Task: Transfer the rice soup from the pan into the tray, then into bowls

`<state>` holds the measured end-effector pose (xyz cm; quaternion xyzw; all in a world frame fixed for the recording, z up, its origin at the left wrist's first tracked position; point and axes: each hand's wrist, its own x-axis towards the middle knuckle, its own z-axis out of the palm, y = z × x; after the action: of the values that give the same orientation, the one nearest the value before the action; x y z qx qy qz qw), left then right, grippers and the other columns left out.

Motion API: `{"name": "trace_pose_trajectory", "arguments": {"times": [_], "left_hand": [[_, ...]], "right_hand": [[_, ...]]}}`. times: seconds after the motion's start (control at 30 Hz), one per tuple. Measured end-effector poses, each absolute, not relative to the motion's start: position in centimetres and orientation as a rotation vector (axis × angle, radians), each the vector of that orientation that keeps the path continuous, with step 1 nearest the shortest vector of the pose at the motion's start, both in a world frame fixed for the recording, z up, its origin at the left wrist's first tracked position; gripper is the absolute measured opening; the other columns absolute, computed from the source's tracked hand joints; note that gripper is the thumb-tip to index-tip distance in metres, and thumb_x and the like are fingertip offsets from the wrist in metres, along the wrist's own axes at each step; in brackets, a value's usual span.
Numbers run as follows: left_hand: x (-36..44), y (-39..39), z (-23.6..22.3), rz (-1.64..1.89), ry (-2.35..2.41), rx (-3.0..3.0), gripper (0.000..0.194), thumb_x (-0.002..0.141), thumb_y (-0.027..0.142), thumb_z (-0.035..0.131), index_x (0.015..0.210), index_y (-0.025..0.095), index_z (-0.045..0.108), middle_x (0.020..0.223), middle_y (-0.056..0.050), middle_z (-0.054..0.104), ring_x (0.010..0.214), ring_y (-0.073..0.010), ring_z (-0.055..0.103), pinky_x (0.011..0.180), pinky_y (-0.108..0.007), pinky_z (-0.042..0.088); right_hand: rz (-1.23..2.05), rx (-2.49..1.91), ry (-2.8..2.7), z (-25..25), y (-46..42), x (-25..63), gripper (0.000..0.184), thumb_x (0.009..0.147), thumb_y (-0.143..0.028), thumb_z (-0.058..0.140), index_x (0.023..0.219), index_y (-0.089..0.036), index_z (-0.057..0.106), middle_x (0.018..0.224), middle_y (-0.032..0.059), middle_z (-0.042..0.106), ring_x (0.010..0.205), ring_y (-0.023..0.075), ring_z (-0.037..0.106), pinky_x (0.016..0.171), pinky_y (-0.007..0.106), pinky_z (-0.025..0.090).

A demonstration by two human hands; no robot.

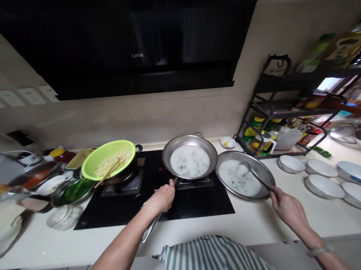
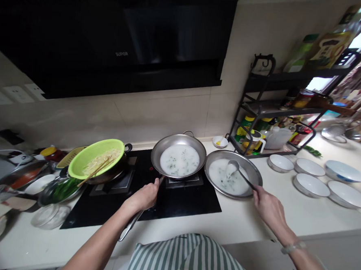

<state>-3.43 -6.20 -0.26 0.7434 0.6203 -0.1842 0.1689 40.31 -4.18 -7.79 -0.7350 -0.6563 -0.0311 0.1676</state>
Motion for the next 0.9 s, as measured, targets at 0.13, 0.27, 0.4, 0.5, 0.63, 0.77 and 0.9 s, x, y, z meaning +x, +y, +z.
{"name": "trace_pose_trajectory", "arguments": {"times": [0.13,0.27,0.4,0.5,0.63,0.77,0.9], "left_hand": [[-3.4,-6.2,-0.2,-0.528,1.764,2.122,0.079,0.081,-0.002,0.050,0.155,-0.008,0.025,0.125,-0.036,0.064,0.118,-0.0372,0.068,0.095,-0.037,0.053],[-3.3,-6.3,0.0,-0.527,1.755,2.126,0.079,0.080,-0.003,0.048,0.155,-0.011,0.024,0.124,-0.038,0.064,0.117,-0.0375,0.068,0.096,-0.039,0.053],[-3.2,-6.3,0.1,-0.503,1.768,2.107,0.078,0.080,-0.004,0.049,0.154,-0.010,0.025,0.125,-0.038,0.063,0.118,-0.0384,0.068,0.097,-0.040,0.053],[-3.2,-6.3,0.1,-0.504,1.766,2.108,0.078,0.081,-0.004,0.048,0.155,-0.010,0.025,0.127,-0.038,0.062,0.119,-0.0388,0.067,0.097,-0.040,0.053],[-3.3,-6.2,0.0,-0.508,1.764,2.096,0.078,0.081,-0.004,0.047,0.155,-0.011,0.023,0.126,-0.038,0.063,0.118,-0.0395,0.068,0.095,-0.041,0.053],[-3.4,-6.2,-0.2,-0.484,1.747,2.125,0.077,0.081,-0.004,0.047,0.155,-0.011,0.025,0.126,-0.038,0.063,0.118,-0.0386,0.067,0.097,-0.040,0.053],[-3.5,-6.2,-0.3,-0.484,1.748,2.140,0.076,0.081,-0.003,0.047,0.154,-0.011,0.026,0.125,-0.038,0.063,0.119,-0.0381,0.067,0.097,-0.040,0.053]], "right_hand": [[-0.311,-1.979,-2.016,-8.6,-5.8,40.7,0.034,0.089,-0.022,0.047,0.115,-0.016,0.069,0.103,0.0152,0.076,0.070,0.0239,0.068,0.050,0.029,0.038],[-0.195,-2.021,-1.840,-8.1,-5.2,41.0,0.036,0.090,-0.030,0.046,0.113,-0.017,0.070,0.093,0.0146,0.076,0.069,0.0242,0.066,0.052,0.031,0.039],[0.330,-1.964,-1.346,-6.3,-3.5,39.9,0.033,0.077,-0.040,0.054,0.092,-0.016,0.073,0.071,0.0119,0.073,0.063,0.0258,0.065,0.056,0.035,0.047],[0.535,-1.779,-1.269,-4.3,-2.4,37.6,0.040,0.072,-0.044,0.061,0.095,-0.014,0.074,0.079,0.0123,0.076,0.068,0.0253,0.067,0.056,0.033,0.049],[0.568,-1.711,-1.593,-2.0,-0.9,33.3,0.032,0.080,-0.037,0.056,0.097,-0.019,0.076,0.082,0.0089,0.078,0.072,0.0260,0.070,0.063,0.035,0.051],[0.386,-1.713,-2.031,-1.2,0.6,28.8,0.030,0.089,-0.025,0.049,0.101,-0.019,0.076,0.093,0.0112,0.079,0.087,0.0267,0.072,0.076,0.033,0.049],[0.267,-1.804,-2.344,-1.0,1.3,25.5,0.034,0.095,-0.019,0.042,0.108,-0.015,0.073,0.088,0.0146,0.076,0.082,0.0264,0.071,0.070,0.031,0.042]]}}
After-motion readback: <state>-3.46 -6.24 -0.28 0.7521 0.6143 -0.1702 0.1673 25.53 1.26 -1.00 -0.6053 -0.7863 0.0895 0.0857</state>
